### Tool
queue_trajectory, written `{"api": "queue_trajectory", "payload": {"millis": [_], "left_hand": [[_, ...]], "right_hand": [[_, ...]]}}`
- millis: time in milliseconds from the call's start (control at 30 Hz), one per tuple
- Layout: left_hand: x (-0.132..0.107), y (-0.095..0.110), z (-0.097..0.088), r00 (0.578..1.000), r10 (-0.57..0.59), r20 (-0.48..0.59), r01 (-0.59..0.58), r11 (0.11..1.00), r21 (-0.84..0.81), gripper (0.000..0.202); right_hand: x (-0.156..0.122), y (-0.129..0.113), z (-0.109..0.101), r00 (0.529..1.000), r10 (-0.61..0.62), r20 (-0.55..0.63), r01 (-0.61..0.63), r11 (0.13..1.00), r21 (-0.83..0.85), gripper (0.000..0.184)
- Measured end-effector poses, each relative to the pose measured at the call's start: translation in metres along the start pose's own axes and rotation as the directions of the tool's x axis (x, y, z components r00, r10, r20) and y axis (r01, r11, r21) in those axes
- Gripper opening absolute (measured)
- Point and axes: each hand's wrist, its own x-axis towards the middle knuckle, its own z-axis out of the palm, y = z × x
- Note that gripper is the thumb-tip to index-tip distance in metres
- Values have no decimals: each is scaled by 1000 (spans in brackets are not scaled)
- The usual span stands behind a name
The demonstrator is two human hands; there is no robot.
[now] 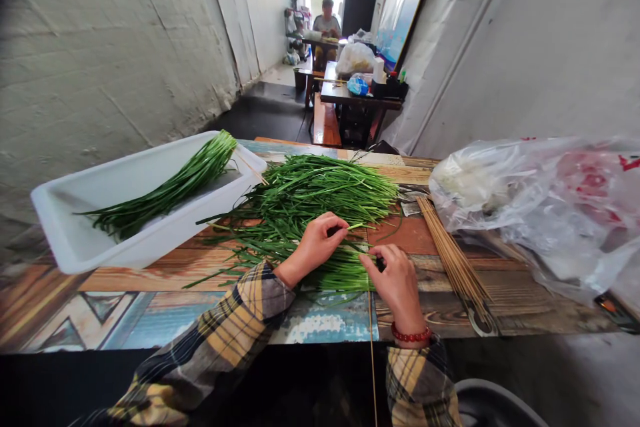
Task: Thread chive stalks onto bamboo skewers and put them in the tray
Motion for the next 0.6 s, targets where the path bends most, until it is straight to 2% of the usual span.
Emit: {"api": "queue_trajectory", "payload": {"millis": [133, 300, 467, 600], "left_hand": [[-1, 1, -1, 1000, 13, 15, -13, 1000, -9, 11], [1, 2, 1, 996, 60, 71, -60, 998, -1, 11], [5, 7, 9, 991, 79, 105, -85, 995, 52, 11], [4, 10, 13, 983, 88, 164, -101, 992, 77, 13]], "right_hand": [[-1, -4, 0, 999, 32, 38, -40, 967, 251, 33], [-2, -8, 8, 990, 129, 54, -137, 813, 566, 30], [2, -17, 9, 981, 194, -10, -148, 778, 611, 27], [2, -20, 8, 982, 189, -9, -139, 752, 644, 27]]}}
